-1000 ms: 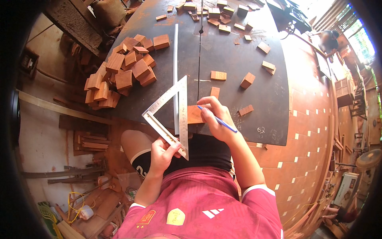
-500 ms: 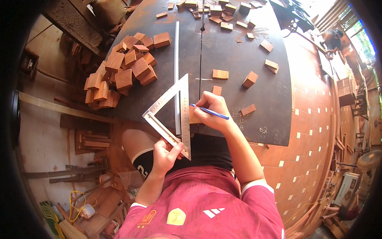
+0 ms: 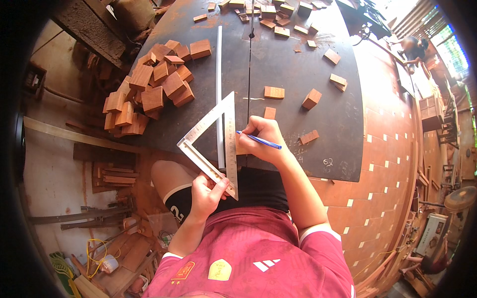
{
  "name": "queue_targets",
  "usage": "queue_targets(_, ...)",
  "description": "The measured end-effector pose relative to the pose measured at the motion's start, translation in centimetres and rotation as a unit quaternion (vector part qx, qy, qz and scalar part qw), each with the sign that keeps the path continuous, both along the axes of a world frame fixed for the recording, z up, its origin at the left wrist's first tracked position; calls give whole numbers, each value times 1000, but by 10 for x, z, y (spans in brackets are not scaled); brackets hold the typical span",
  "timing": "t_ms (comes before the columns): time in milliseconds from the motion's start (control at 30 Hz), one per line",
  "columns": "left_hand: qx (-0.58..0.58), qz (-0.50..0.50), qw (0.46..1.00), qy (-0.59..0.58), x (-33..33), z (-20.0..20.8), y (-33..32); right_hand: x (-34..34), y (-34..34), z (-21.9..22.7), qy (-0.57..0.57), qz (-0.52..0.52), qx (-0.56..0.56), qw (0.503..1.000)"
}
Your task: The person repeatedly measures and marks small wooden blocks on a workbench using a metal ruler and a set square, then draws lines with a blue pen. The person handles the blocks one at a time, aligns them with the tools, and marks them before moving to the next piece.
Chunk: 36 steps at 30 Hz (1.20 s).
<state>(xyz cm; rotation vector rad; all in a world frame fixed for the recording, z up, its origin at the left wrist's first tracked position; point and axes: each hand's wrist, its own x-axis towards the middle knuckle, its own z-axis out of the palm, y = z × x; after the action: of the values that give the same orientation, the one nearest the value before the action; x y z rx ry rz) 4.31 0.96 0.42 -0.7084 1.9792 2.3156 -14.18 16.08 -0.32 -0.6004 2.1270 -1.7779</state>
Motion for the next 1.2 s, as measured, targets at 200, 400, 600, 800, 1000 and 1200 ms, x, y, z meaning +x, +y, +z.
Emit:
queue_targets(200,-17,6,1000,-5,0,-2,2,0,0,2,-15,10,25,1000)
queue_targets(400,-21,-6,1000,-6,1,-4,4,0,0,1,-16,9,23,1000)
queue_targets(600,-8,8,1000,-12,1,-4,3,-1,1,-1,19,13,27,999)
queue_targets(800,-16,-11,1000,-18,1,-7,4,0,-1,0,19,11,31,999)
queue_targets(1000,-14,-13,1000,-20,1,-8,4,0,0,-1,16,10,32,999)
queue_targets(1200,-9,-10,1000,-17,1,-7,4,1,-1,0,29,6,33,999)
